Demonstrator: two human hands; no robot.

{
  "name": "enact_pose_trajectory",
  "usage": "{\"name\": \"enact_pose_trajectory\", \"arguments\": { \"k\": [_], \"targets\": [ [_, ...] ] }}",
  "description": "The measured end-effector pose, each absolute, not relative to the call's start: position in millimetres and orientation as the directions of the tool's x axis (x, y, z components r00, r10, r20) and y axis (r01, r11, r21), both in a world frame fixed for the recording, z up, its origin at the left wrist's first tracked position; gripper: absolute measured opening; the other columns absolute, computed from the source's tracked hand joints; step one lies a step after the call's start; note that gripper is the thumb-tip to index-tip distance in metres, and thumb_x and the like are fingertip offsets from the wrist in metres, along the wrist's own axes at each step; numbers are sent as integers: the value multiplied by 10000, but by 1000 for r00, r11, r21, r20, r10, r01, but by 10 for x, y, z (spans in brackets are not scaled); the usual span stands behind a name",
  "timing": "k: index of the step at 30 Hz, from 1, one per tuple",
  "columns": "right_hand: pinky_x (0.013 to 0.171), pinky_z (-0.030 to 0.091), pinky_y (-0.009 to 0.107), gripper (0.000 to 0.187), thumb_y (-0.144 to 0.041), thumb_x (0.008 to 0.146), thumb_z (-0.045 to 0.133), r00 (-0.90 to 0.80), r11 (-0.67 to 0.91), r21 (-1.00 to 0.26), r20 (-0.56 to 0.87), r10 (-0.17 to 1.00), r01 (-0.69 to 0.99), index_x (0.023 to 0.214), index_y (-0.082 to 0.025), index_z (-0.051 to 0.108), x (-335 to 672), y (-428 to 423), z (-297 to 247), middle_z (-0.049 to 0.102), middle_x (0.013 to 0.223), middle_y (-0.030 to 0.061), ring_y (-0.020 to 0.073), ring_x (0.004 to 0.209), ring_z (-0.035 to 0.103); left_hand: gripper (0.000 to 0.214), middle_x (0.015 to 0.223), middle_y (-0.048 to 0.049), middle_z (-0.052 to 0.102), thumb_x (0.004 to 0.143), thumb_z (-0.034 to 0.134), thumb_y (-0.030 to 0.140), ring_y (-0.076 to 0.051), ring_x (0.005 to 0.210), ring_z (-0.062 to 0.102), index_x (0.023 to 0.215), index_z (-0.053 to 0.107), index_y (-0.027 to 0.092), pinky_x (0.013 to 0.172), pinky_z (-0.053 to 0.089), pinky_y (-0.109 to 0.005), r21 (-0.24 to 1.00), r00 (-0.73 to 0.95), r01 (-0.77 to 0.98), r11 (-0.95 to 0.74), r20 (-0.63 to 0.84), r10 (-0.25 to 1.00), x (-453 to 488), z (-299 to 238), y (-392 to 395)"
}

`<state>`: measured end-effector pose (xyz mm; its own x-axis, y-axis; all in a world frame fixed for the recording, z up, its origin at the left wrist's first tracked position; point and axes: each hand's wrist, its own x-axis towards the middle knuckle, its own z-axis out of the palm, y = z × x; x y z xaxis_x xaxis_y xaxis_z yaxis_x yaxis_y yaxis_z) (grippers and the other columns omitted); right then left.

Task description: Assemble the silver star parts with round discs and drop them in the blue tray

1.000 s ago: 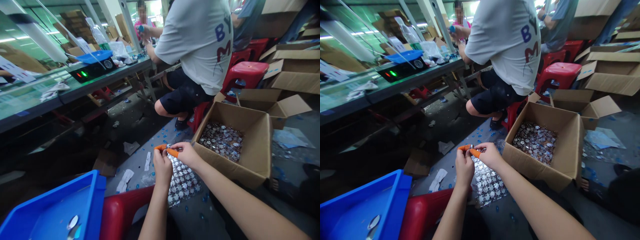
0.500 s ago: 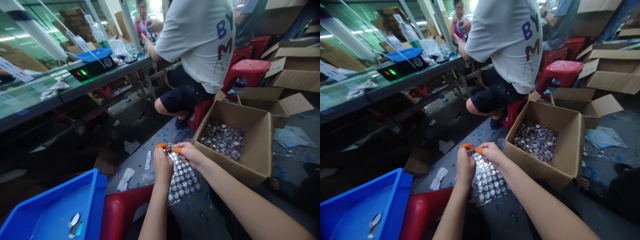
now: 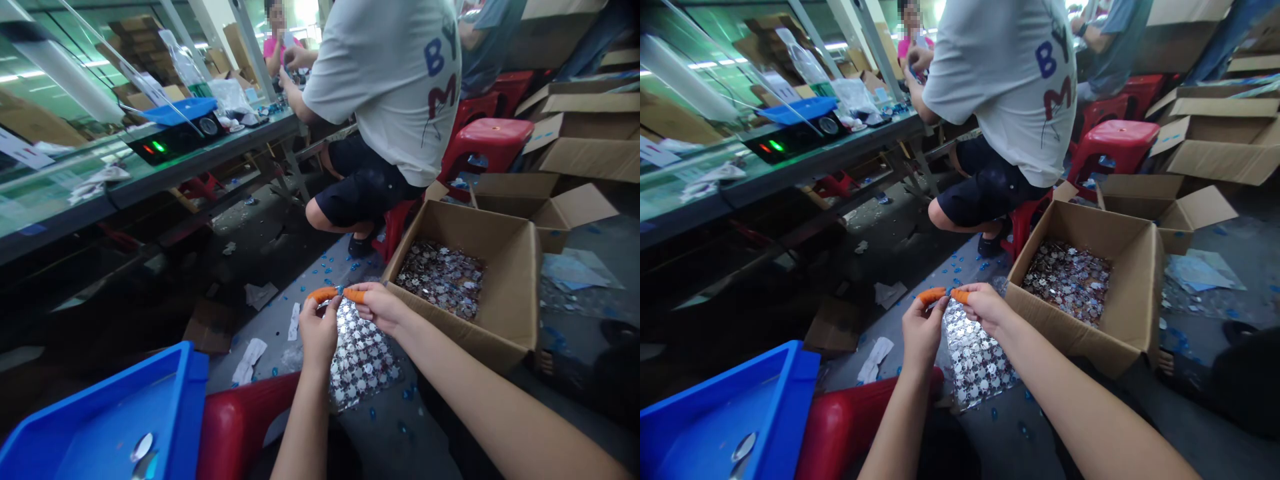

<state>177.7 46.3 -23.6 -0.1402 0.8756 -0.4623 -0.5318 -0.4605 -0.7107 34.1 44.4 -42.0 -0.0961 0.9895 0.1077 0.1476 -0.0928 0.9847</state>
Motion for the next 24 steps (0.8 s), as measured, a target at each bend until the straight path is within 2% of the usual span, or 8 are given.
{"name": "enact_pose_trajectory", "arguments": {
  "k": [3, 6, 12, 17, 19, 21, 23, 24],
  "targets": [
    [337, 150, 156, 150, -126, 671, 787, -159, -481, -700, -475, 866, -528, 698, -108, 640, 1786, 464, -249, 411, 442, -85, 9, 352, 257, 195, 978, -97, 712, 799, 710, 315, -243, 974, 658, 916, 709, 159, 874, 513, -363, 989, -71, 137, -60, 70, 995, 317, -420, 458],
    [329, 149, 149, 132, -104, 689, 758, -191, -501, -678, -480, 856, -539, 694, -113, 627, 1790, 463, -261, 415, 452, -85, 7, 353, 251, 145, 973, -85, 705, 849, 644, 284, -235, 972, 650, 926, 696, 171, 905, 493, -373, 971, -26, 227, -77, 85, 996, 295, -402, 464],
    [331, 151, 135, 143, -116, 825, 664, -332, -582, -572, -487, 808, -578, 725, -138, 563, 1783, 438, -208, 360, 480, -100, 17, 364, 207, 68, 1039, -89, 623, 902, 563, 181, -225, 1021, 596, 876, 625, 189, 931, 475, -381, 773, 28, 480, -416, 460, 887, 249, -392, 468],
    [338, 152, 132, 186, -107, 895, 576, -465, -678, -482, -496, 734, -555, 728, -160, 513, 1838, 408, -159, 302, 488, -102, 34, 368, 177, 108, 1073, -99, 600, 949, 513, 160, -220, 1042, 575, 937, 616, 191, 943, 469, -388, 658, 91, 557, -507, 558, 825, 223, -375, 449],
    [341, 151, 144, 195, -122, 880, 601, -452, -668, -515, -493, 743, -537, 716, -166, 506, 1842, 403, -168, 296, 491, -102, 39, 375, 172, 112, 1059, -98, 602, 951, 521, 176, -220, 1035, 579, 936, 632, 189, 945, 472, -388, 661, 78, 553, -507, 565, 821, 228, -368, 449],
    [350, 141, 159, 198, -149, 854, 647, -393, -627, -569, -490, 778, -532, 709, -169, 513, 1823, 402, -196, 300, 495, -103, 43, 388, 166, 108, 1047, -97, 610, 944, 562, 233, -220, 1019, 589, 929, 658, 187, 917, 487, -372, 718, 29, 516, -467, 530, 847, 232, -373, 463],
    [373, 153, 176, 180, -186, 824, 699, -244, -525, -679, -471, 848, -513, 721, -164, 554, 1794, 398, -231, 330, 507, -93, 49, 411, 192, 178, 1024, -98, 633, 921, 626, 347, -221, 992, 604, 939, 690, 182, 863, 498, -344, 831, -64, 444, -337, 404, 913, 228, -387, 489],
    [395, 184, 185, 161, -198, 810, 719, -125, -434, -775, -427, 895, -459, 733, -160, 583, 1783, 391, -246, 367, 523, -79, 56, 431, 234, 255, 1004, -99, 650, 904, 648, 420, -221, 968, 614, 950, 703, 176, 824, 499, -327, 896, -109, 379, -231, 291, 950, 221, -394, 505]
  ]
}}
